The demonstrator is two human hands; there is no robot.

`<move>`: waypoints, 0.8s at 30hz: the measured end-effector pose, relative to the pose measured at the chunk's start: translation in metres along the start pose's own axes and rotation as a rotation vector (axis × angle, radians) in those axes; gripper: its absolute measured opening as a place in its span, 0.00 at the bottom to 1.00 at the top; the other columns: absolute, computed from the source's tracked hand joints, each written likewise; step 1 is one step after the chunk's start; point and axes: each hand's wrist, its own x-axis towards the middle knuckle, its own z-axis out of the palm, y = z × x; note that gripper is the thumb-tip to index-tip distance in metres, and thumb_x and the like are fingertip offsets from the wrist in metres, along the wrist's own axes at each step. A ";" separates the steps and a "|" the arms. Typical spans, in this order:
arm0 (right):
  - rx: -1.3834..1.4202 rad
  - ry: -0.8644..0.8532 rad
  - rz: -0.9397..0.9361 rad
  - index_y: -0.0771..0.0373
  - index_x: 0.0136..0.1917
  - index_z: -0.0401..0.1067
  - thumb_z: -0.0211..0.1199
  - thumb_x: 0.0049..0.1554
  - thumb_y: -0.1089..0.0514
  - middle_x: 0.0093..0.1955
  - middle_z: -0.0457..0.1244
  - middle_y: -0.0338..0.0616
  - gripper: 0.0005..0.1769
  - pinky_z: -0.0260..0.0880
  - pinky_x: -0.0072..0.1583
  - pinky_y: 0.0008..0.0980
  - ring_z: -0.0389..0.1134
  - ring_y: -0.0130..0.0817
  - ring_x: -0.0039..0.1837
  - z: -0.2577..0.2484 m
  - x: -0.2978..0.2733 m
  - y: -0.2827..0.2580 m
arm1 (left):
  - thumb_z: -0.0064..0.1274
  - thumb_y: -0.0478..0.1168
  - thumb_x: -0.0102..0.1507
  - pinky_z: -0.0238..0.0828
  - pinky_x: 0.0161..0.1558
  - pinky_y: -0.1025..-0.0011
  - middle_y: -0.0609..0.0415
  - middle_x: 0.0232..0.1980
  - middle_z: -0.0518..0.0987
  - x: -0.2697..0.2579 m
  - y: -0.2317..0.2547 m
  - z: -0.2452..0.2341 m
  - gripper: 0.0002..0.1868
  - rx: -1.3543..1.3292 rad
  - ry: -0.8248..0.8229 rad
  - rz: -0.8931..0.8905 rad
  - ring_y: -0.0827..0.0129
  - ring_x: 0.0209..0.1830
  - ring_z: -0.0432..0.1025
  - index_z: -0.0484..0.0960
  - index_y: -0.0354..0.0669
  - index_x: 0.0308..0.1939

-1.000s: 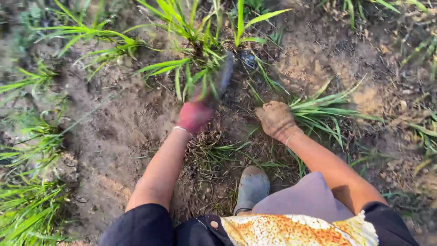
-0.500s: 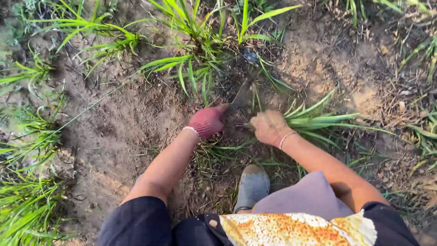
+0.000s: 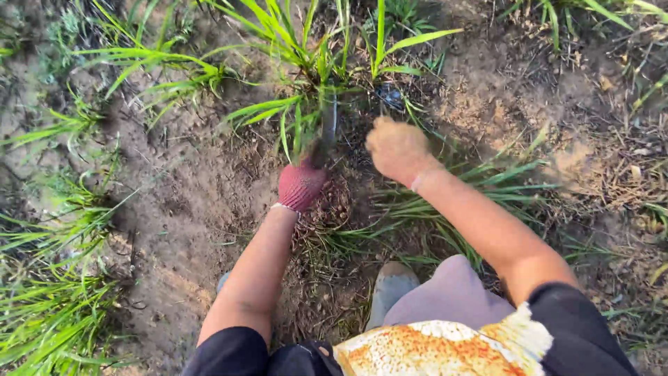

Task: Weeding a field by hand using a sickle while wearing protective gloves.

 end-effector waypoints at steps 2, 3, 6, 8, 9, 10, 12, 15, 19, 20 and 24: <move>-0.046 0.102 0.004 0.64 0.44 0.76 0.54 0.57 0.59 0.45 0.67 0.56 0.11 0.72 0.38 0.48 0.71 0.50 0.38 0.010 0.041 0.017 | 0.59 0.51 0.56 0.76 0.52 0.53 0.46 0.58 0.80 0.011 0.004 -0.008 0.37 0.039 0.085 0.042 0.45 0.52 0.77 0.66 0.71 0.70; -0.092 0.190 0.012 0.65 0.49 0.74 0.52 0.58 0.62 0.42 0.66 0.54 0.11 0.70 0.35 0.47 0.70 0.49 0.35 0.016 0.061 0.023 | 0.58 0.53 0.58 0.76 0.50 0.51 0.47 0.61 0.79 0.015 0.004 -0.012 0.34 0.072 0.158 0.079 0.44 0.52 0.77 0.68 0.72 0.69; -0.403 0.134 0.141 0.69 0.53 0.72 0.48 0.66 0.63 0.32 0.66 0.44 0.12 0.68 0.30 0.39 0.68 0.36 0.31 0.066 0.090 0.071 | 0.57 0.47 0.58 0.75 0.50 0.51 0.43 0.60 0.79 0.042 0.016 -0.024 0.37 0.136 0.242 0.365 0.45 0.52 0.77 0.66 0.57 0.72; -0.325 0.069 0.220 0.67 0.48 0.72 0.48 0.67 0.62 0.32 0.65 0.43 0.13 0.69 0.29 0.38 0.68 0.35 0.32 0.074 0.081 0.077 | 0.57 0.46 0.60 0.79 0.53 0.55 0.47 0.60 0.82 0.041 0.032 -0.024 0.34 -0.084 0.271 0.369 0.52 0.53 0.81 0.68 0.56 0.71; -0.254 0.016 0.300 0.66 0.43 0.73 0.48 0.68 0.60 0.33 0.65 0.42 0.16 0.69 0.28 0.37 0.69 0.34 0.32 0.075 0.078 0.083 | 0.57 0.45 0.61 0.82 0.57 0.60 0.50 0.59 0.85 0.042 0.042 -0.025 0.32 -0.306 0.308 0.378 0.59 0.53 0.85 0.71 0.56 0.70; -0.257 0.017 0.301 0.66 0.43 0.73 0.48 0.68 0.60 0.33 0.65 0.42 0.16 0.69 0.28 0.37 0.69 0.34 0.32 0.073 0.074 0.082 | 0.57 0.45 0.61 0.82 0.57 0.60 0.50 0.59 0.85 0.050 0.037 -0.012 0.32 -0.308 0.309 0.380 0.59 0.53 0.85 0.71 0.56 0.70; -0.114 0.087 0.300 0.59 0.41 0.75 0.55 0.59 0.59 0.38 0.67 0.47 0.09 0.73 0.35 0.42 0.71 0.43 0.39 0.068 0.065 0.081 | 0.61 0.45 0.61 0.79 0.47 0.55 0.40 0.62 0.76 0.063 0.030 0.014 0.39 -0.326 0.566 0.336 0.48 0.48 0.79 0.61 0.51 0.74; -0.297 0.155 0.172 0.57 0.40 0.77 0.61 0.50 0.57 0.38 0.69 0.48 0.06 0.74 0.39 0.44 0.73 0.45 0.43 0.058 0.053 0.074 | 0.51 0.31 0.57 0.81 0.41 0.54 0.43 0.66 0.77 0.066 0.012 0.004 0.39 0.336 0.095 0.479 0.47 0.46 0.81 0.67 0.63 0.72; -0.252 0.122 0.215 0.58 0.41 0.78 0.60 0.53 0.58 0.40 0.69 0.49 0.06 0.74 0.41 0.45 0.73 0.45 0.45 0.075 0.047 0.090 | 0.52 0.44 0.69 0.80 0.49 0.53 0.47 0.52 0.86 0.054 0.033 -0.003 0.27 0.162 0.125 0.313 0.48 0.48 0.82 0.71 0.71 0.72; -0.193 0.130 0.225 0.58 0.41 0.78 0.59 0.55 0.58 0.41 0.69 0.48 0.07 0.74 0.43 0.45 0.73 0.46 0.46 0.075 0.041 0.089 | 0.56 0.45 0.62 0.80 0.45 0.54 0.45 0.51 0.85 0.058 0.028 0.004 0.34 -0.012 0.314 0.219 0.48 0.45 0.82 0.66 0.69 0.73; -0.103 0.102 0.158 0.57 0.37 0.76 0.57 0.54 0.57 0.41 0.69 0.47 0.09 0.75 0.46 0.45 0.72 0.46 0.49 0.078 0.016 0.104 | 0.59 0.44 0.55 0.76 0.45 0.49 0.40 0.46 0.84 0.079 0.000 0.016 0.38 0.466 0.033 0.391 0.42 0.45 0.78 0.69 0.66 0.71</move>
